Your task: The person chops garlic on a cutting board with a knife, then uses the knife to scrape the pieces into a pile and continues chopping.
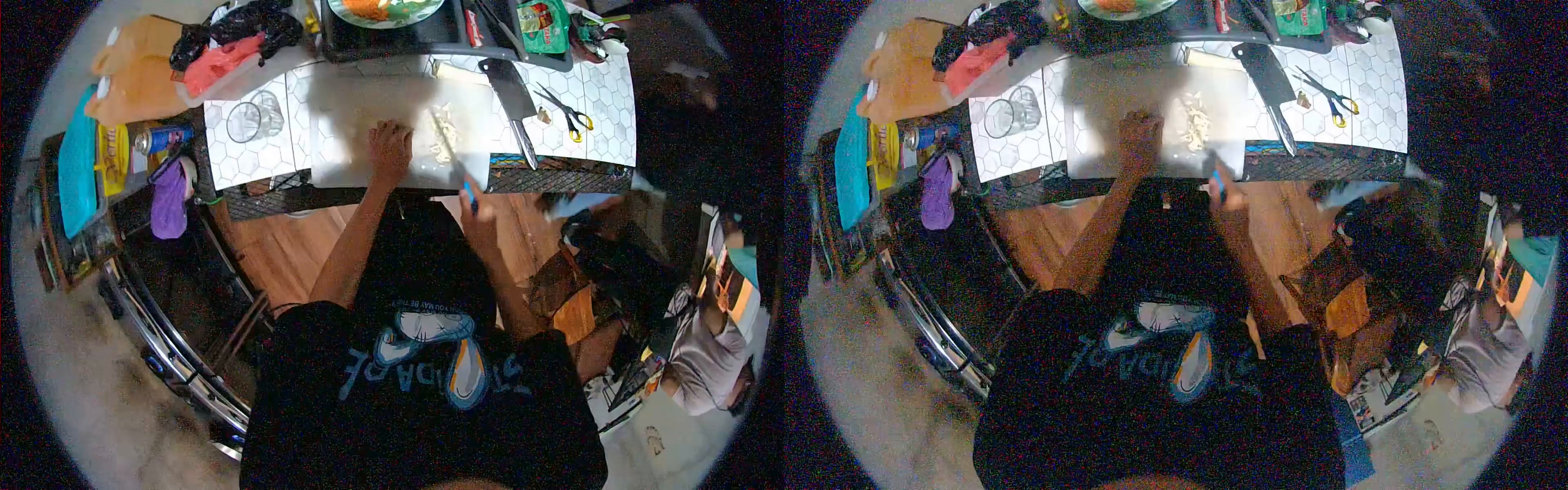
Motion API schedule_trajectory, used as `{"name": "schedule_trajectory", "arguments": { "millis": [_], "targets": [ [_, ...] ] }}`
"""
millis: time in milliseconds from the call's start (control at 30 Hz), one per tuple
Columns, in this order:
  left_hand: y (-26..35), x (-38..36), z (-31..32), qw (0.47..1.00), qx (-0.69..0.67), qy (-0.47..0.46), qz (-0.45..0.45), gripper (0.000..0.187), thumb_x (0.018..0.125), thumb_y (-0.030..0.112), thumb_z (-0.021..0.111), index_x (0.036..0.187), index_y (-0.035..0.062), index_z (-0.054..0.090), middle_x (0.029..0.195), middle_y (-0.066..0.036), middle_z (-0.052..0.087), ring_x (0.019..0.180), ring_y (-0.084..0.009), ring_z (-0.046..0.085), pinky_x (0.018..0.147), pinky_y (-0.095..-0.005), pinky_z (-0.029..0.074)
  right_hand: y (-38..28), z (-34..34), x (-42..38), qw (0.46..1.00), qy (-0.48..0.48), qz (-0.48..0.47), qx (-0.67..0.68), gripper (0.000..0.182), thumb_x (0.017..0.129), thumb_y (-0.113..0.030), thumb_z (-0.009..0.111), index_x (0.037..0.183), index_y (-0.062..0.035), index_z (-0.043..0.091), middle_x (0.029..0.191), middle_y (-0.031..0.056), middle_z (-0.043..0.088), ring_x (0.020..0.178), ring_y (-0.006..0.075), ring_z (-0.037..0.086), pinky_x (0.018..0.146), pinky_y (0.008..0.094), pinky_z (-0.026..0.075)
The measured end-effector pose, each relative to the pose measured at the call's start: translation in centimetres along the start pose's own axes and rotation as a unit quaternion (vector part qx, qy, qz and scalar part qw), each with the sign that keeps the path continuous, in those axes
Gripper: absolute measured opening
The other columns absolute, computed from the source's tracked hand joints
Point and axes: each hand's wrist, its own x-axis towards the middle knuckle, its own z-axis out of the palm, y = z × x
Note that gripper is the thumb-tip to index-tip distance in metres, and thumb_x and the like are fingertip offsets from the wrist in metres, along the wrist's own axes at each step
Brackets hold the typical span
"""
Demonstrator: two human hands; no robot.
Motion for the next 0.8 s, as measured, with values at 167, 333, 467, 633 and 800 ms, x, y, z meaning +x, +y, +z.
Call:
{"name": "schedule_trajectory", "arguments": {
  "millis": [167, 333, 467, 633, 800],
  "targets": [
    [1.7, 0.4, -0.3, 0.994, 0.010, -0.094, -0.055, 0.012, 0.079, 0.017, 0.068, 0.088, 0.0087, 0.068, 0.095, -0.010, 0.064, 0.094, -0.0319, 0.057, 0.082, -0.0454, 0.041, 4.9, -3.5, 5.4, 0.998, -0.008, -0.036, -0.044, 0.038, 0.098, -0.028, 0.049, 0.124, -0.0018, 0.060, 0.106, 0.0295, 0.063, 0.096, 0.0427, 0.064, 0.080, 0.0462, 0.051],
    [2.3, 2.8, 1.3, 0.981, 0.153, -0.073, -0.098, 0.013, 0.080, 0.021, 0.065, 0.086, 0.0095, 0.069, 0.093, -0.009, 0.064, 0.095, -0.0303, 0.057, 0.082, -0.0440, 0.042, 5.7, -3.8, 6.7, 0.995, -0.016, -0.093, -0.021, 0.039, 0.099, -0.027, 0.049, 0.119, 0.0037, 0.061, 0.115, 0.0301, 0.061, 0.108, 0.0441, 0.059, 0.092, 0.0446, 0.047],
    [2.1, 4.7, 1.9, 0.986, 0.137, -0.092, -0.034, 0.016, 0.084, 0.024, 0.063, 0.083, 0.0092, 0.069, 0.093, -0.009, 0.064, 0.096, -0.0302, 0.057, 0.086, -0.0447, 0.042, 6.3, -3.7, 6.4, 0.994, -0.067, -0.078, -0.043, 0.036, 0.097, -0.028, 0.051, 0.123, -0.0056, 0.061, 0.113, 0.0269, 0.062, 0.104, 0.0437, 0.060, 0.090, 0.0471, 0.048],
    [1.5, 4.7, 2.9, 0.989, 0.125, -0.070, -0.026, 0.016, 0.084, 0.023, 0.062, 0.084, 0.0090, 0.069, 0.093, -0.008, 0.064, 0.096, -0.0291, 0.057, 0.089, -0.0444, 0.042, 6.5, -4.8, 5.9, 0.992, -0.080, -0.094, -0.005, 0.037, 0.097, -0.030, 0.051, 0.122, -0.0055, 0.062, 0.110, 0.0266, 0.064, 0.102, 0.0433, 0.062, 0.089, 0.0462, 0.049],
    [0.1, 3.3, 0.6, 0.989, 0.139, -0.055, -0.008, 0.015, 0.084, 0.021, 0.061, 0.084, 0.0081, 0.068, 0.092, -0.010, 0.063, 0.095, -0.0310, 0.057, 0.087, -0.0446, 0.043, 5.1, -5.0, 7.0, 0.994, -0.096, -0.051, -0.023, 0.036, 0.097, -0.027, 0.053, 0.119, 0.0007, 0.062, 0.113, 0.0273, 0.063, 0.109, 0.0416, 0.060, 0.091, 0.0397, 0.048]
  ]
}}
